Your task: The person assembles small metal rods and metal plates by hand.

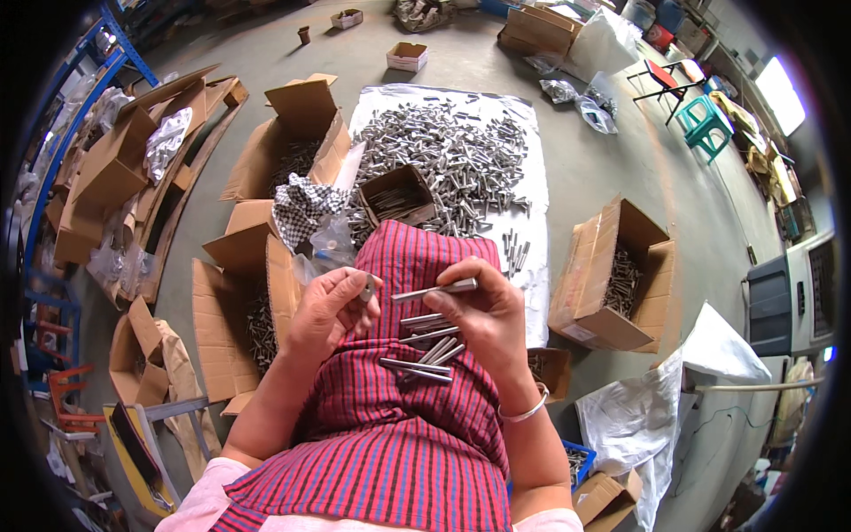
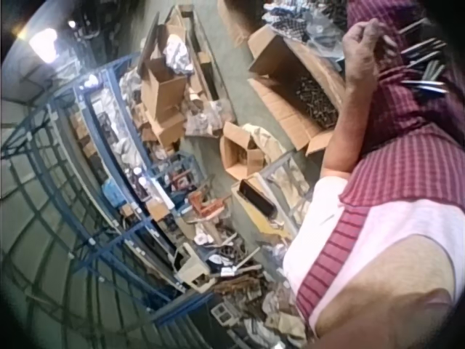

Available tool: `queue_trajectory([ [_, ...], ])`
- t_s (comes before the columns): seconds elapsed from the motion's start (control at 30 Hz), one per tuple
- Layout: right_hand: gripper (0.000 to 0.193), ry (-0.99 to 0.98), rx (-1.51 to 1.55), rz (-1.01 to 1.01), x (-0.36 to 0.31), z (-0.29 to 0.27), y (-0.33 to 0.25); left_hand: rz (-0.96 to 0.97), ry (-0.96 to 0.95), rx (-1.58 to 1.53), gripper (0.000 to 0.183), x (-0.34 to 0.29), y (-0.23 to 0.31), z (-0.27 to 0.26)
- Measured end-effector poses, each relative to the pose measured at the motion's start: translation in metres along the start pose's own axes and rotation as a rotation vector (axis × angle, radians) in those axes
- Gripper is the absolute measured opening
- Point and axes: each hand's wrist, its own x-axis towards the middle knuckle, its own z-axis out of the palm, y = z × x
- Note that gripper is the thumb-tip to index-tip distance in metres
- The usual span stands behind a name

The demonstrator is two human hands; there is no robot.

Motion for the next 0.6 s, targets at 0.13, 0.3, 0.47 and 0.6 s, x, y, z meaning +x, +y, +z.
queue_trajectory([
  [0.13, 0.012, -0.042, -0.098, -0.113, 0.015, -0.017, 0.003, 0.014, 0.009, -0.022, 0.030, 0.002, -0.005, -0.004],
  [0.3, 0.011, -0.458, -1.172, -0.452, 0.020, -0.017, 0.013, -0.010, 0.034, -0.039, 0.026, 0.001, -0.011, -0.012],
  [0.47, 0.010, -0.588, -1.320, -0.495, 0.020, -0.013, 0.043, -0.023, 0.027, -0.034, 0.026, 0.005, -0.010, -0.016],
  [0.6, 0.006, -0.572, -1.229, -0.450, 0.021, -0.012, 0.048, -0.020, 0.041, -0.022, 0.025, 0.007, -0.012, -0.025],
])
